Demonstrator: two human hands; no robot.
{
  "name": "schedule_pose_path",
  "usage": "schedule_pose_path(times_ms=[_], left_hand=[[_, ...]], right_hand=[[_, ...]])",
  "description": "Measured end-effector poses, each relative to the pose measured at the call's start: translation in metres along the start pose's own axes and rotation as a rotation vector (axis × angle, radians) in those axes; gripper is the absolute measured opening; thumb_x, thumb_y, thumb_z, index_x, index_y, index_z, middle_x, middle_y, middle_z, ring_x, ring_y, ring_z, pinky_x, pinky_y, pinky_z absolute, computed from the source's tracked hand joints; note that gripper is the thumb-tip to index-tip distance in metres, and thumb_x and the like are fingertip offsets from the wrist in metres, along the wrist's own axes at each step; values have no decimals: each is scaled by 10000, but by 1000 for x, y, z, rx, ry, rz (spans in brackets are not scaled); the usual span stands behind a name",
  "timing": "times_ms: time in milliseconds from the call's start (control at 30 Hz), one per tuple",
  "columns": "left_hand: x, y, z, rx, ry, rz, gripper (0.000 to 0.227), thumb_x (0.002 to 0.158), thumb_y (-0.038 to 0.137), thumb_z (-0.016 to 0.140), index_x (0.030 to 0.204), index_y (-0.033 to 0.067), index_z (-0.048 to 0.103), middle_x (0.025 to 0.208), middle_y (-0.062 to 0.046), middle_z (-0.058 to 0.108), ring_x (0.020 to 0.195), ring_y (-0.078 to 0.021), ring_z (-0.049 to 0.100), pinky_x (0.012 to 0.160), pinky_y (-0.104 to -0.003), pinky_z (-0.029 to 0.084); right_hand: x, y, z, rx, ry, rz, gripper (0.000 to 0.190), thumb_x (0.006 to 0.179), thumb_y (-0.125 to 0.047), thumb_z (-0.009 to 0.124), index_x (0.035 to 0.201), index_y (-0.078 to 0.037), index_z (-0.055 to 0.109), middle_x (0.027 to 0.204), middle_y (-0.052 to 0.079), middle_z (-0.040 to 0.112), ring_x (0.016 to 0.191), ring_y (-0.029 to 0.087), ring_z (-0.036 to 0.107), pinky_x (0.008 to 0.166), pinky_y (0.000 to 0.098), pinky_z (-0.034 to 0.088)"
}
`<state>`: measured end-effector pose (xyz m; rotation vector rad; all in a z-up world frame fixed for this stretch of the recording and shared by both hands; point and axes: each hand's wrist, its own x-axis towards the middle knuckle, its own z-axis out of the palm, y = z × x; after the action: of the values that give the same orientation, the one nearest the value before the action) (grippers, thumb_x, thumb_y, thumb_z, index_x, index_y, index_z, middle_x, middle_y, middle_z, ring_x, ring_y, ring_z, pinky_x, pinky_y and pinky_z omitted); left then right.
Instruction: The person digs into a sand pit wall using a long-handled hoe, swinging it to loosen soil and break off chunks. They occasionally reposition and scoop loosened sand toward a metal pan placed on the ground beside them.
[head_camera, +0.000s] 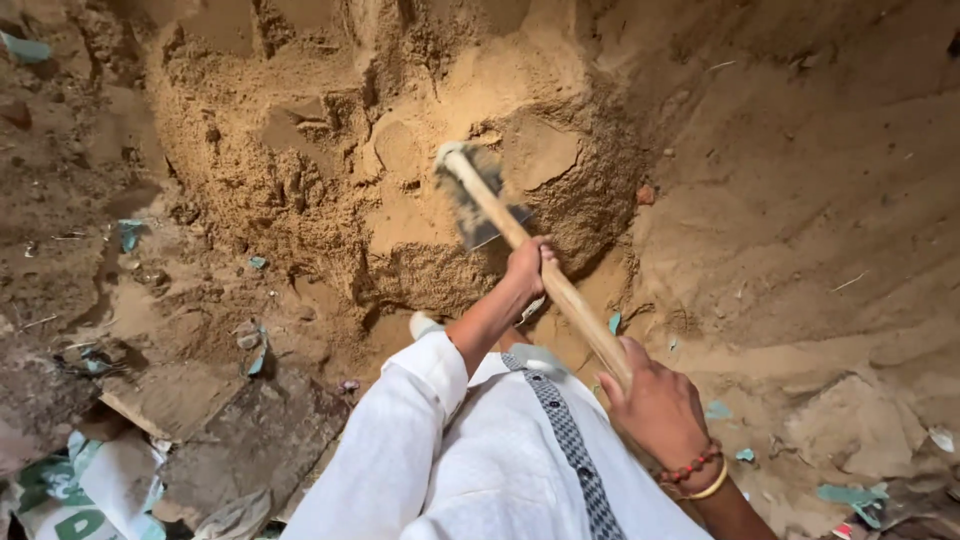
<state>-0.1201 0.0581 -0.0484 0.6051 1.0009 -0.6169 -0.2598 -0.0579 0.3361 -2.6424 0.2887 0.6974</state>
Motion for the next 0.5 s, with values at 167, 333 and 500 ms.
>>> schedule_pose_path(times_ms=[167, 333, 500], left_hand=[[-61, 6, 62, 76, -148, -117, 106, 981, 116, 620, 919, 44, 574, 654, -13, 500, 527, -146, 517, 505, -326, 527], [-39, 12, 73, 83, -282, -117, 106, 969, 93, 609, 897, 44, 550, 657, -37, 510, 547, -168, 537, 541, -346, 545], [-39, 27, 78, -33, -201, -51, 99, 920, 69, 565, 837, 20, 545, 635, -62, 515, 530, -191, 544, 513, -374, 532]], right_hand=[[53, -25, 9, -156, 90, -7, 562, 910, -370, 691, 1343, -42, 545, 844, 210, 721, 745, 396, 718, 658, 479, 582], [69, -31, -1, -188, 224, -78, 534, 889, -381, 711, 1295, -55, 593, 812, 206, 715, 739, 384, 716, 665, 470, 581], [66, -46, -3, -226, 211, -173, 567, 876, -365, 725, 1327, -41, 611, 779, 220, 710, 724, 395, 707, 663, 486, 574]])
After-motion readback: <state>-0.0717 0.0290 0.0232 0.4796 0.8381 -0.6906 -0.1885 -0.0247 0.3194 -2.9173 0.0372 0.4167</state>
